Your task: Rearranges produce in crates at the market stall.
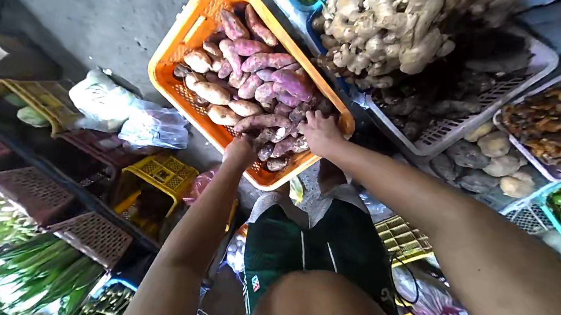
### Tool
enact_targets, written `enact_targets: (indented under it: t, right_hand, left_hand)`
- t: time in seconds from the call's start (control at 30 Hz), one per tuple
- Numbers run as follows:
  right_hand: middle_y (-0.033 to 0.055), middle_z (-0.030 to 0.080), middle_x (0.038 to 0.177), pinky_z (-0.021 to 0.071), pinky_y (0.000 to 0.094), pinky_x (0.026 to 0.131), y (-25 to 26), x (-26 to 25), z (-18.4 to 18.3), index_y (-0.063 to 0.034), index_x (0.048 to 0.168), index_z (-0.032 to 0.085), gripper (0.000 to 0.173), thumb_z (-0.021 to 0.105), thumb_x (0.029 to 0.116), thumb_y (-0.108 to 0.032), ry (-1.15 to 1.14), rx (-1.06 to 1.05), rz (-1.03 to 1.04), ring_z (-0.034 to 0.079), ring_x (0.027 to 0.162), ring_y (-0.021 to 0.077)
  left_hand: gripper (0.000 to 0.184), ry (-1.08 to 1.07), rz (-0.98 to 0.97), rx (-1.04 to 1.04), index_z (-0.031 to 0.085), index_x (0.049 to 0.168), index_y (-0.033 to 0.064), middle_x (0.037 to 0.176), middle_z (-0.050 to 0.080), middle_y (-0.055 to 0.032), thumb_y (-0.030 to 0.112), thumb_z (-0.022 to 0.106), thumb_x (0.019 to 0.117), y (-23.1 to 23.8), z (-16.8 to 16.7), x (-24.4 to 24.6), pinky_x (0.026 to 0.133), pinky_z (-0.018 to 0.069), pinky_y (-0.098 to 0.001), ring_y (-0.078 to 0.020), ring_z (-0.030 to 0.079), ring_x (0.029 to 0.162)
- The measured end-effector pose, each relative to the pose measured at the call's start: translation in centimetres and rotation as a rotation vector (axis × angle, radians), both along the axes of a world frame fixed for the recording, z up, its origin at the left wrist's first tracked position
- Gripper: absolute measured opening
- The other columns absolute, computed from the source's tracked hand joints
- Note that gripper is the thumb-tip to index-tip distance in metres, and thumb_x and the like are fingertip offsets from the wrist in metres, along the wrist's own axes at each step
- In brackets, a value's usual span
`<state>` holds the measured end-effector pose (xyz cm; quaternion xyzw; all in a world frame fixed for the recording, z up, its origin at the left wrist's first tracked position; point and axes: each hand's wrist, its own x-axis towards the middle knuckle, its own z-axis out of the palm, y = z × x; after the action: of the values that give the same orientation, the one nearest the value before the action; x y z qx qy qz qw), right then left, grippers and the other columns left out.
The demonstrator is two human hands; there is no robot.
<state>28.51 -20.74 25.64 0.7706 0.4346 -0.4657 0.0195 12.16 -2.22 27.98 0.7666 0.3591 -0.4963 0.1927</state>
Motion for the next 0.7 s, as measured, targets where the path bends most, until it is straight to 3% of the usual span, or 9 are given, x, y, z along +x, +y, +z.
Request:
enact_targets:
  t: [0.07, 0.13, 0.2, 0.27, 0.33, 0.47, 0.57, 0.63, 0.7]
  right_hand:
    - [0.0251, 0.045, 0.152, 0.0498, 0.0733, 0.087, 0.5, -0.5, -0.4, -0.0138, 0.133, 0.068, 0.057, 0.08, 0.0775, -0.007, -0.019, -0.046, 0.023, 0.046, 0.132, 0.054]
    - [0.0275, 0.046, 0.15, 0.0509, 0.074, 0.086, 1.2, -1.3, -0.5, -0.0089, 0.13, 0.068, 0.051, 0.078, 0.0802, -0.005, -0.059, -0.094, 0.021, 0.046, 0.131, 0.0559]
    - [0.0327, 0.044, 0.149, 0.0494, 0.0768, 0.087, 1.7, -2.2, -0.7, -0.0013, 0.13, 0.066, 0.043, 0.072, 0.0873, -0.003, -0.085, -0.152, 0.001, 0.045, 0.131, 0.0599]
    - [0.0343, 0.043, 0.149, 0.0525, 0.0735, 0.086, 2.2, -2.4, -0.1, -0.0012, 0.128, 0.068, 0.039, 0.071, 0.0891, -0.005, -0.073, -0.19, 0.021, 0.046, 0.129, 0.0608]
    - [0.0342, 0.043, 0.149, 0.0544, 0.0703, 0.086, 3.3, -1.6, 1.5, -0.0036, 0.127, 0.069, 0.043, 0.075, 0.0848, -0.005, -0.036, -0.211, 0.041, 0.048, 0.128, 0.0597]
    - [0.0272, 0.049, 0.145, 0.0553, 0.0661, 0.088, 2.2, -0.1, 5.3, -0.0125, 0.125, 0.07, 0.058, 0.089, 0.0711, -0.02, 0.011, -0.075, -0.049, 0.053, 0.125, 0.0506]
    - [0.0136, 0.058, 0.131, 0.0577, 0.0559, 0.088, -1.3, 0.7, 9.3, -0.0148, 0.116, 0.072, 0.054, 0.091, 0.0703, -0.034, 0.108, 0.091, -0.324, 0.064, 0.109, 0.032]
    - [0.0126, 0.064, 0.119, 0.0556, 0.0549, 0.091, -5.2, 1.2, 10.3, -0.0098, 0.106, 0.071, 0.047, 0.094, 0.0707, -0.03, 0.23, 0.198, -0.628, 0.064, 0.107, 0.0294]
    - [0.016, 0.067, 0.119, 0.0541, 0.0558, 0.098, -10.0, 2.6, 10.2, -0.0055, 0.114, 0.07, 0.047, 0.091, 0.0767, -0.025, 0.307, 0.168, -0.893, 0.065, 0.111, 0.0305]
  left_hand:
    - [0.053, -0.015, 0.032, -0.009, 0.064, 0.129, 0.0109, 0.122, 0.067, -0.0232, 0.039, 0.075, 0.0859, -0.4, 0.1, -0.4, 0.087, 0.054, -0.0691, -0.0442, 0.067, 0.109]
    - [0.062, -0.035, 0.07, -0.072, 0.057, 0.132, 0.007, 0.117, 0.069, -0.0238, 0.041, 0.078, 0.0838, 0.2, 0.0, -0.6, 0.086, 0.0539, -0.0689, -0.0441, 0.068, 0.107]
    - [0.078, -0.004, 0.107, -0.179, 0.052, 0.14, 0.0048, 0.122, 0.067, -0.0255, 0.045, 0.082, 0.0805, 0.8, -0.5, -0.3, 0.093, 0.0521, -0.0692, -0.045, 0.066, 0.113]
    - [0.075, 0.022, 0.114, -0.3, 0.059, 0.138, 0.0045, 0.126, 0.067, -0.0253, 0.046, 0.084, 0.0801, 1.0, -1.1, -0.1, 0.098, 0.0496, -0.0692, -0.0441, 0.064, 0.118]
    - [0.069, 0.011, 0.084, -0.346, 0.065, 0.13, 0.0046, 0.122, 0.068, -0.0246, 0.047, 0.084, 0.0792, 1.3, -1.8, 0.0, 0.097, 0.0494, -0.07, -0.0436, 0.064, 0.116]
    - [0.071, -0.12, 0.029, -0.351, 0.059, 0.137, 0.0088, 0.122, 0.068, -0.0226, 0.048, 0.081, 0.0819, 0.7, -1.3, -0.6, 0.094, 0.0516, -0.0678, -0.0423, 0.066, 0.114]
    - [0.063, -0.259, 0.339, -0.633, 0.051, 0.141, 0.0022, 0.126, 0.066, -0.0168, 0.022, 0.08, 0.0886, 0.6, -1.6, -1.1, 0.1, 0.0559, -0.0471, -0.0259, 0.066, 0.114]
    - [0.061, -0.278, 0.495, -0.72, 0.048, 0.141, -0.0007, 0.125, 0.065, -0.0176, 0.009, 0.077, 0.0884, 0.9, -3.2, -1.5, 0.097, 0.0565, -0.0433, -0.024, 0.066, 0.111]
    - [0.07, -0.259, 0.426, -0.667, 0.044, 0.147, 0.0009, 0.129, 0.065, -0.0175, 0.014, 0.079, 0.0875, 0.9, -4.9, -1.7, 0.1, 0.0564, -0.0442, -0.0248, 0.066, 0.115]
